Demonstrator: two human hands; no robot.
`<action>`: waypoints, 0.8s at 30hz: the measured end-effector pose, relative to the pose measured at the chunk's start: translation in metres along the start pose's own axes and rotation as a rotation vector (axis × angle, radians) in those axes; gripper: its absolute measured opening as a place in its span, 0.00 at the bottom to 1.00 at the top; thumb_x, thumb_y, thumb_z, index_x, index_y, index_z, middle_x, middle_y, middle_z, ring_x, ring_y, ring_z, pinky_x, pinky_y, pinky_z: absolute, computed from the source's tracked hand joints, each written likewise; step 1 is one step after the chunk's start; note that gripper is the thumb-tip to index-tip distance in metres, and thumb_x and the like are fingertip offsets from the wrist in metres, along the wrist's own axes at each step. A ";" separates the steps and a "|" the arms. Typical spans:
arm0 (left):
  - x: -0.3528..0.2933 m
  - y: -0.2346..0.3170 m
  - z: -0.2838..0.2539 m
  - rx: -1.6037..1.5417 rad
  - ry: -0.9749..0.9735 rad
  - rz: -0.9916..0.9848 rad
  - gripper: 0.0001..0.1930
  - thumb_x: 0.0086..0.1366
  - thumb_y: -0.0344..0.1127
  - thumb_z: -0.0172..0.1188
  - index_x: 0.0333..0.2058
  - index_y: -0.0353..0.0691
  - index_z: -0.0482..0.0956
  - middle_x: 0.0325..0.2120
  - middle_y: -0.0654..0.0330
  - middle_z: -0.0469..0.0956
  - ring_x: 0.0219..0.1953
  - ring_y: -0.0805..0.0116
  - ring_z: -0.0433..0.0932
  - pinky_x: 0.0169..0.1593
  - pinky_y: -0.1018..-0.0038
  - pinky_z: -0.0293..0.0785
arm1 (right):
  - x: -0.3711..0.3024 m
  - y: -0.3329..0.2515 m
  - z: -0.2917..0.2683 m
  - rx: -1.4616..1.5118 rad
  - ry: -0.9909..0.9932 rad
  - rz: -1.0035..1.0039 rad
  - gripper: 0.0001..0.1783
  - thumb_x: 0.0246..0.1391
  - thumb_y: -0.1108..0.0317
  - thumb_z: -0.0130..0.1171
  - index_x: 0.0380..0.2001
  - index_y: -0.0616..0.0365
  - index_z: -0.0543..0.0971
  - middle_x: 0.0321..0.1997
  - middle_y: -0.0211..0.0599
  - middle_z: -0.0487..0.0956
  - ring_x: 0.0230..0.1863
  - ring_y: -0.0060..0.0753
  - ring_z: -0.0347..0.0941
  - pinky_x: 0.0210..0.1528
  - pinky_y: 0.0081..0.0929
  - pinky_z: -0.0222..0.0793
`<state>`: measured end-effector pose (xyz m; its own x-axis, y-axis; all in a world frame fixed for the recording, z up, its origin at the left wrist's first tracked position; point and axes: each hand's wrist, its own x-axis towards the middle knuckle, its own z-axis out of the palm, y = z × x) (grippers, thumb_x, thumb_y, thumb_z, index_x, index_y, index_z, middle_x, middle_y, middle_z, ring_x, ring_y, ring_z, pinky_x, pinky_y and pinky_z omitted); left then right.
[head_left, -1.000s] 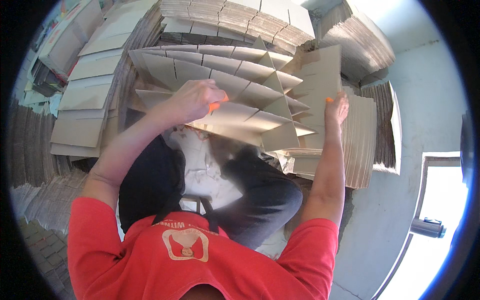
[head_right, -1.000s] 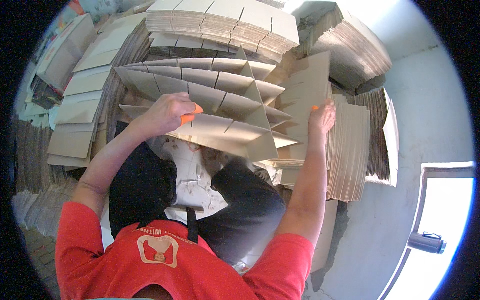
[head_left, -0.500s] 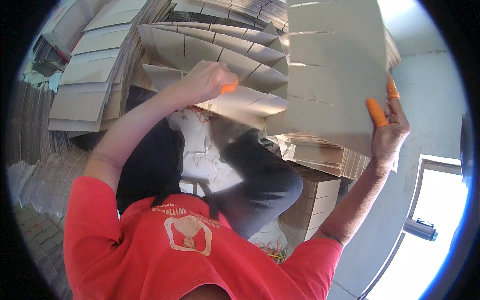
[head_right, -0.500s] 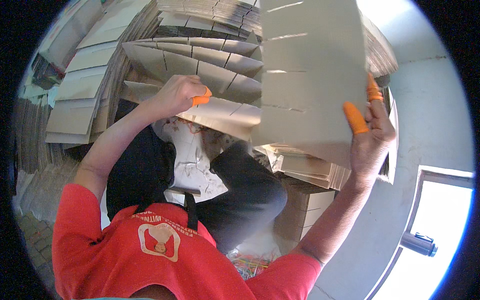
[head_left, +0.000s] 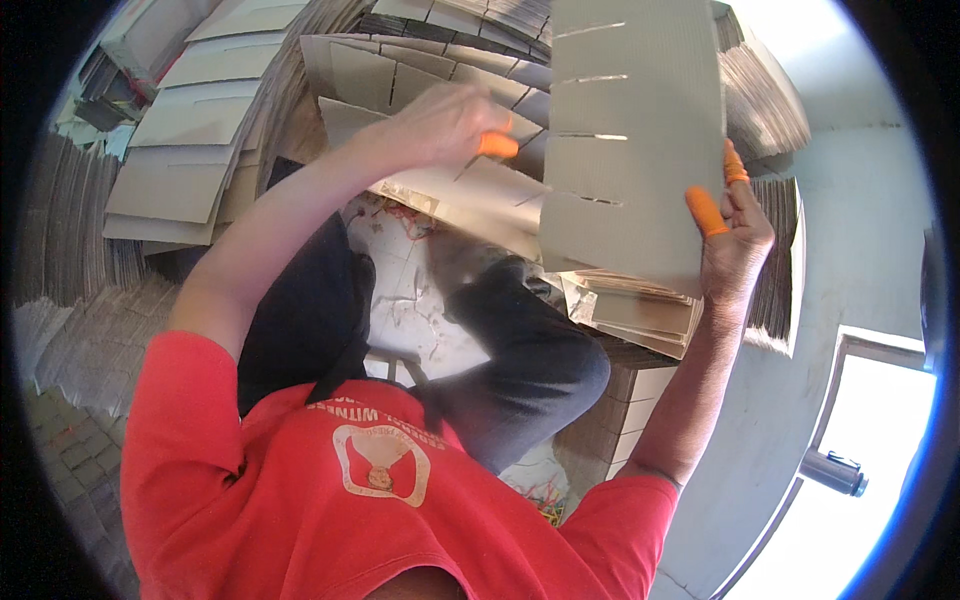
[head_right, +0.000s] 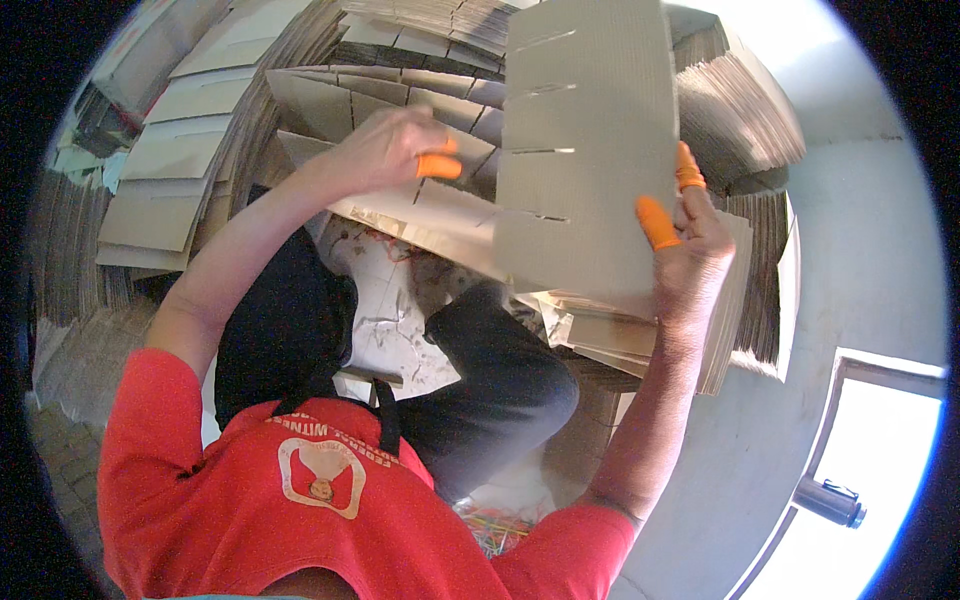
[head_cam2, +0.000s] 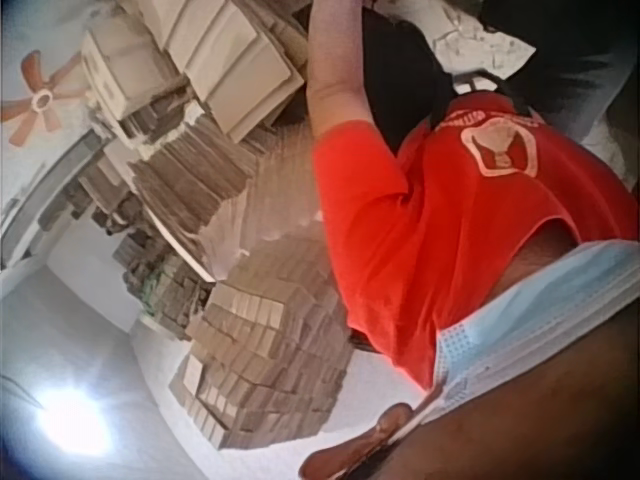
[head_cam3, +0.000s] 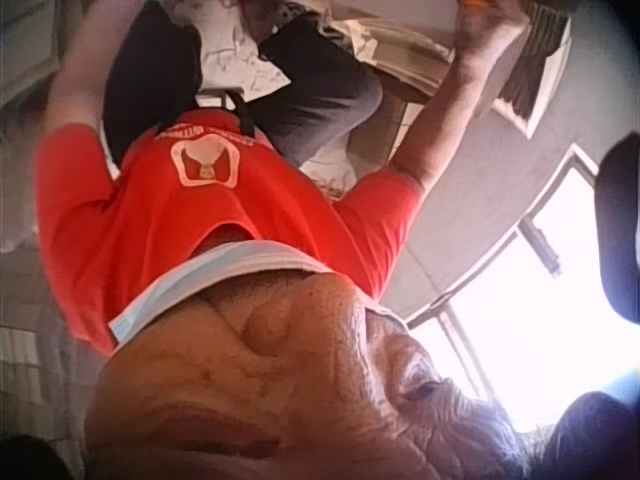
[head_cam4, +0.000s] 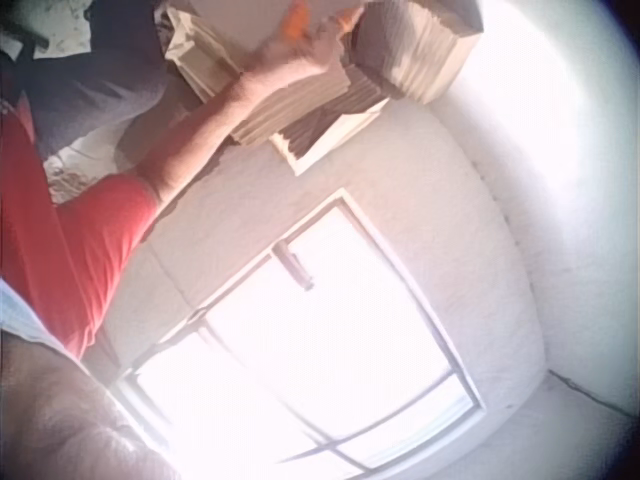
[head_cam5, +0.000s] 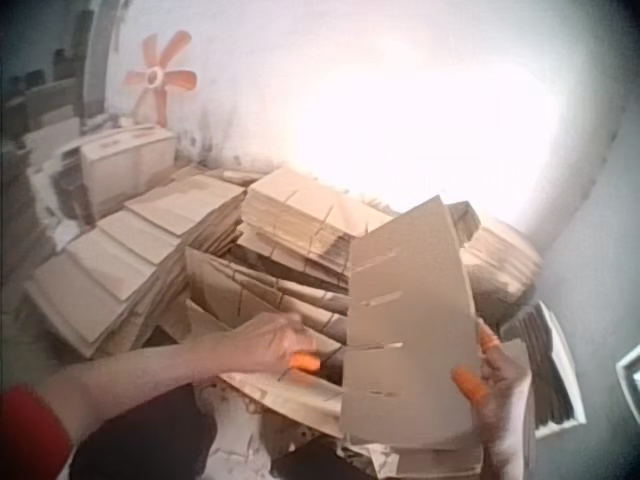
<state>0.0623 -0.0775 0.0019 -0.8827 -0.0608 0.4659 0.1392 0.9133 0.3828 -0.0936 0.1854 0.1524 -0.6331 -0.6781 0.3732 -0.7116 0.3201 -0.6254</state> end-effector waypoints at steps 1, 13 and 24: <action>0.006 -0.008 0.000 0.080 0.071 0.038 0.08 0.57 0.34 0.64 0.32 0.37 0.81 0.25 0.50 0.79 0.35 0.52 0.79 0.37 0.59 0.76 | 0.001 0.001 0.001 -0.116 -0.025 -0.003 0.34 0.48 0.82 0.67 0.61 0.60 0.72 0.31 0.23 0.77 0.30 0.09 0.65 0.37 0.09 0.65; 0.013 -0.013 -0.012 0.031 -0.138 -0.124 0.02 0.52 0.24 0.61 0.23 0.34 0.76 0.19 0.48 0.75 0.27 0.47 0.78 0.33 0.56 0.74 | -0.003 0.016 0.022 -0.225 -0.128 -0.031 0.35 0.47 0.82 0.66 0.62 0.64 0.70 0.27 0.18 0.69 0.28 0.12 0.57 0.35 0.09 0.61; 0.084 -0.097 -0.017 0.322 -0.030 -0.223 0.04 0.50 0.25 0.61 0.23 0.32 0.75 0.27 0.46 0.77 0.34 0.44 0.79 0.34 0.54 0.74 | -0.003 0.002 0.016 -0.249 -0.178 0.094 0.36 0.51 0.83 0.63 0.65 0.59 0.67 0.49 0.30 0.80 0.37 0.12 0.69 0.48 0.15 0.70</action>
<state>-0.0171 -0.1778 0.0178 -0.8889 -0.2646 0.3738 -0.2014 0.9589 0.1998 -0.0883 0.1770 0.1390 -0.6518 -0.7362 0.1822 -0.7193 0.5241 -0.4560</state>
